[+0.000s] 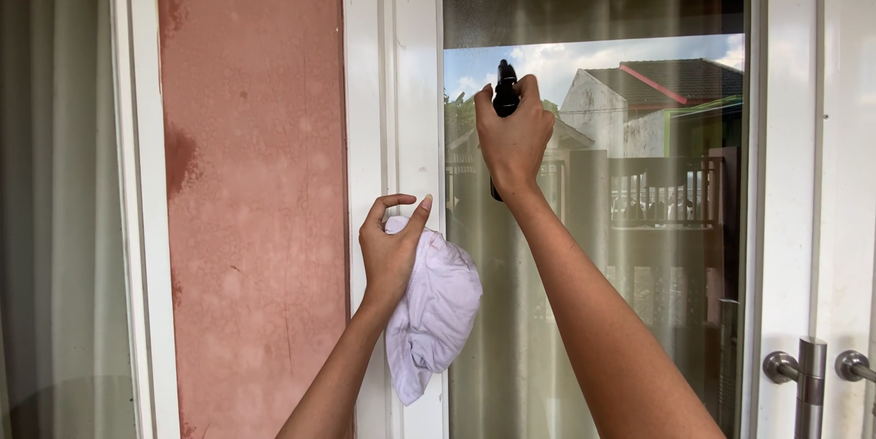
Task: The person sprays a glass door with a cleaning solution and wipes it with a cloth, moving from top to bottom and side to side. The person also wipes the white door frame and the lower sill area.
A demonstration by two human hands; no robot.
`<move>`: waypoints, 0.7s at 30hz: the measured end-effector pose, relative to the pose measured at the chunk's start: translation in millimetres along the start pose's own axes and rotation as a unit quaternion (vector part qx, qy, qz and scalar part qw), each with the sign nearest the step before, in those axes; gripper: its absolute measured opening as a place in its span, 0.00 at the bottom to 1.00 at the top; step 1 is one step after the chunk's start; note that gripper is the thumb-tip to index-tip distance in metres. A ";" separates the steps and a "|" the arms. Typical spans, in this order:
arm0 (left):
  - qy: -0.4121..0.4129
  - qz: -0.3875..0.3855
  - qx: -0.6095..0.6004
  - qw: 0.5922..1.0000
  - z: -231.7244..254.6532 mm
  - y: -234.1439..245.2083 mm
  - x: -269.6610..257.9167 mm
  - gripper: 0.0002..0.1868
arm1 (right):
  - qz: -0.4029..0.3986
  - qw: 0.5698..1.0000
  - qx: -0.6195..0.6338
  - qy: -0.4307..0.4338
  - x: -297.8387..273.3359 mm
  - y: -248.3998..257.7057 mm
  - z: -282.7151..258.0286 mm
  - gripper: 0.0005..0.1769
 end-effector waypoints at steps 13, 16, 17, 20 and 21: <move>0.024 -0.030 -0.038 0.999 3.8 -43.9 -21.4 0.10 | 0.018 0.998 -0.056 0.003 19.2 65.7 15.6 0.09; 0.030 -0.040 -0.044 0.998 2.9 -60.3 -28.6 0.11 | 0.033 0.995 -0.092 -0.003 26.8 82.0 31.8 0.12; 0.020 -0.039 -0.032 0.998 1.9 -66.0 -31.1 0.12 | 0.048 0.993 -0.106 -0.007 29.1 88.2 34.6 0.14; 0.015 -0.037 -0.027 0.999 5.2 -80.1 -39.9 0.13 | 0.058 0.995 -0.086 -0.005 33.7 113.3 34.9 0.10; 0.017 -0.035 -0.032 0.999 7.6 -84.6 -42.4 0.13 | 0.054 0.997 -0.050 0.001 35.5 122.6 33.6 0.06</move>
Point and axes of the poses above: each hand's wrist, its own x-axis towards the middle knuckle, its own y-axis out of the back of the hand, z = x × y, the point moved 2 cm from there along x, towards the middle knuckle, and after that the axes turned 11 degrees about x, right-handed, at the moved point
